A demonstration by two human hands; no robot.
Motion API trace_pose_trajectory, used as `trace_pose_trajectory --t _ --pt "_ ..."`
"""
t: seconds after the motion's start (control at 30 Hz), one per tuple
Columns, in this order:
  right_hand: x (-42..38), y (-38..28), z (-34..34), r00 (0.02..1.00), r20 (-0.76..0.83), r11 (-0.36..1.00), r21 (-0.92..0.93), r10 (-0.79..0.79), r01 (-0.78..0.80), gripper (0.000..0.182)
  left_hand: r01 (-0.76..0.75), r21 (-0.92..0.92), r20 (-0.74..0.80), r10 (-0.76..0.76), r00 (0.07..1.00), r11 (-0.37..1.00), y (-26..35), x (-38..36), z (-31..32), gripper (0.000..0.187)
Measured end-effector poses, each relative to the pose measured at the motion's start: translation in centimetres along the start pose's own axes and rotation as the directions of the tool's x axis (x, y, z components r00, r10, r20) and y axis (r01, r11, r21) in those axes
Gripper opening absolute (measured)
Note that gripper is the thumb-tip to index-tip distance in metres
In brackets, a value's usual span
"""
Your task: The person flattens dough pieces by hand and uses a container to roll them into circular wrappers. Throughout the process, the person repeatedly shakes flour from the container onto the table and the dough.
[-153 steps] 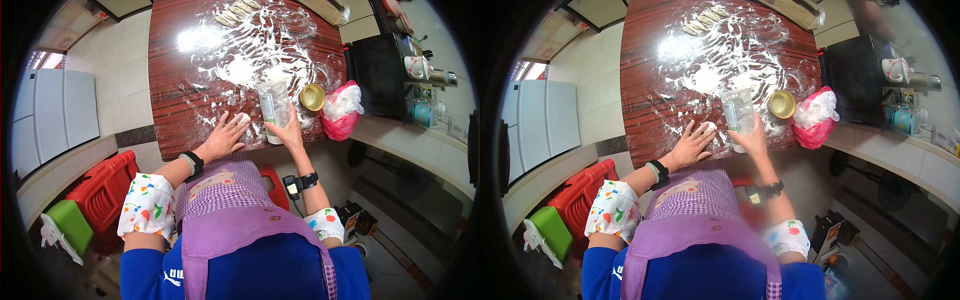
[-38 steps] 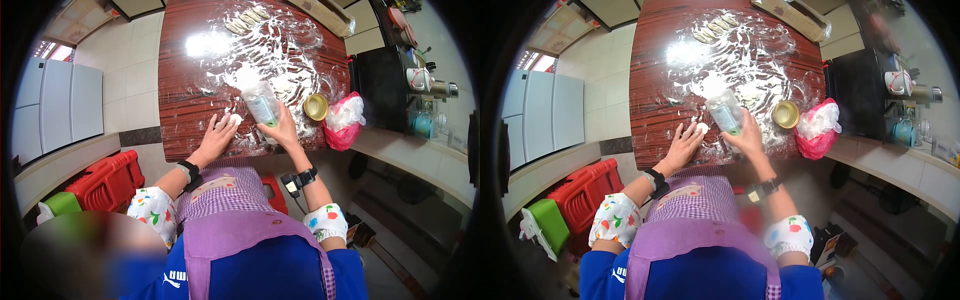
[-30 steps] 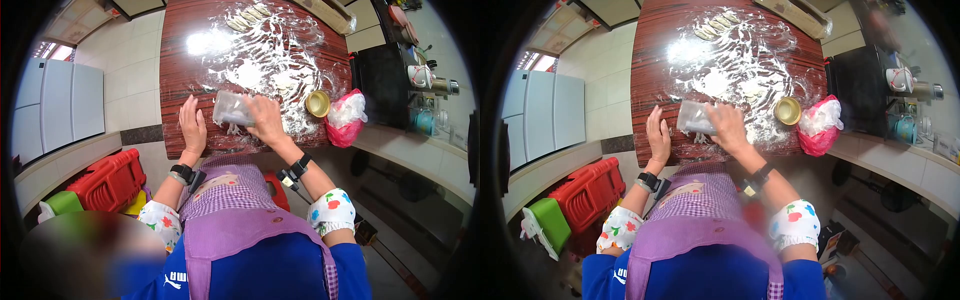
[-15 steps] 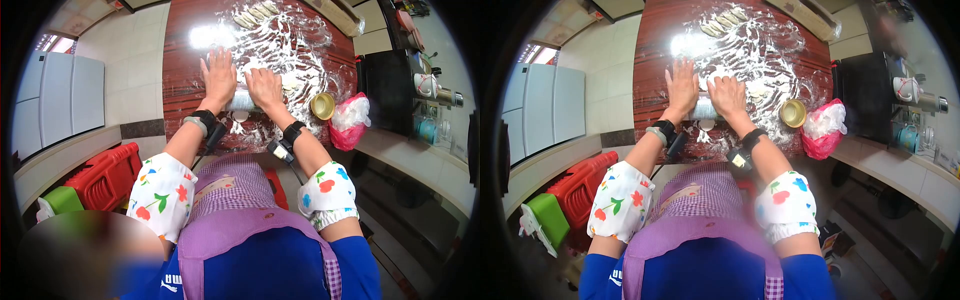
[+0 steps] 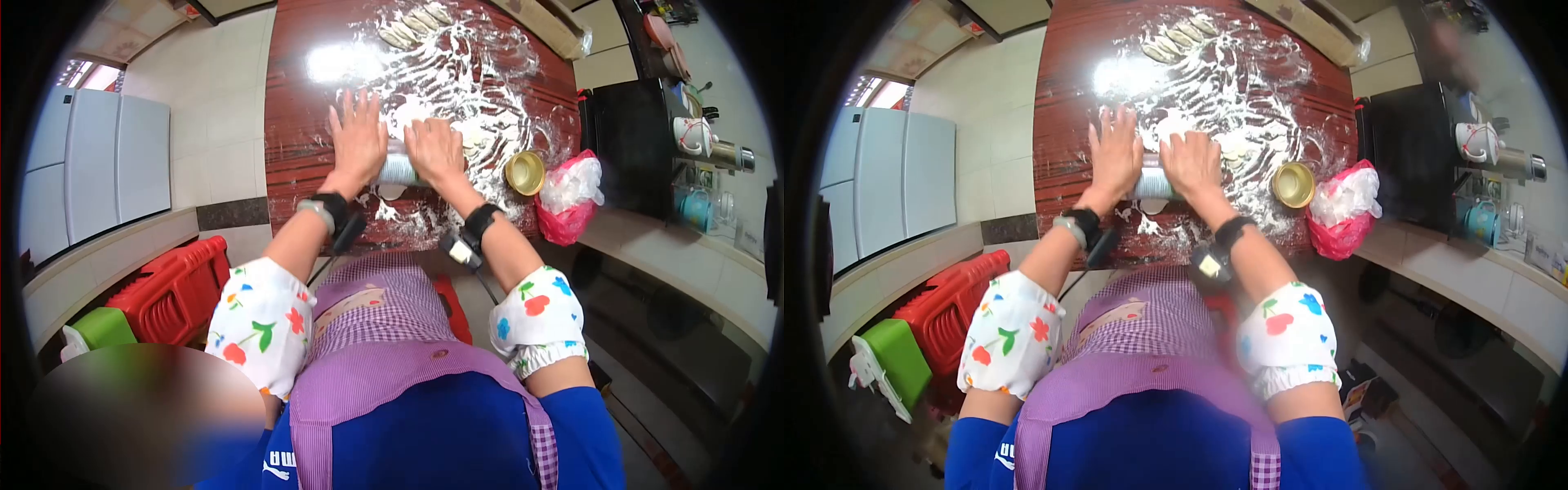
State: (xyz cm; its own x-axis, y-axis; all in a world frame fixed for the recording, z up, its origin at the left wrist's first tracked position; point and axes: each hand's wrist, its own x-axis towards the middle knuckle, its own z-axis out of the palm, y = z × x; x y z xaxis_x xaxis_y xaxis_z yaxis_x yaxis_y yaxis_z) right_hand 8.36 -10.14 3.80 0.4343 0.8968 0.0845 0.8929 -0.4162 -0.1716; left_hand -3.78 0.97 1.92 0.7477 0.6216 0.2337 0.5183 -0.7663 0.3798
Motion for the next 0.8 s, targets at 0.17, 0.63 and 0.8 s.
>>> trace_pose_trajectory --t 0.17,0.63,0.8 --pt "-11.0 -1.9 -0.8 0.984 -0.012 0.983 0.046 -0.175 0.176 0.049 -0.195 -0.198 0.165 0.229 0.959 0.961 0.9 -10.4 -2.9 0.053" --pt "-3.6 0.8 -1.6 0.960 -0.149 0.966 0.072 -0.236 0.249 0.069 0.231 -0.444 -0.160 -0.330 0.930 0.866 -3.0 -4.7 -3.0 0.014" --pt "-5.1 1.9 -1.4 0.961 0.271 0.995 0.098 -0.047 0.022 0.098 0.186 -0.379 0.096 -0.162 0.982 0.906 -1.9 -10.8 -0.6 0.018"
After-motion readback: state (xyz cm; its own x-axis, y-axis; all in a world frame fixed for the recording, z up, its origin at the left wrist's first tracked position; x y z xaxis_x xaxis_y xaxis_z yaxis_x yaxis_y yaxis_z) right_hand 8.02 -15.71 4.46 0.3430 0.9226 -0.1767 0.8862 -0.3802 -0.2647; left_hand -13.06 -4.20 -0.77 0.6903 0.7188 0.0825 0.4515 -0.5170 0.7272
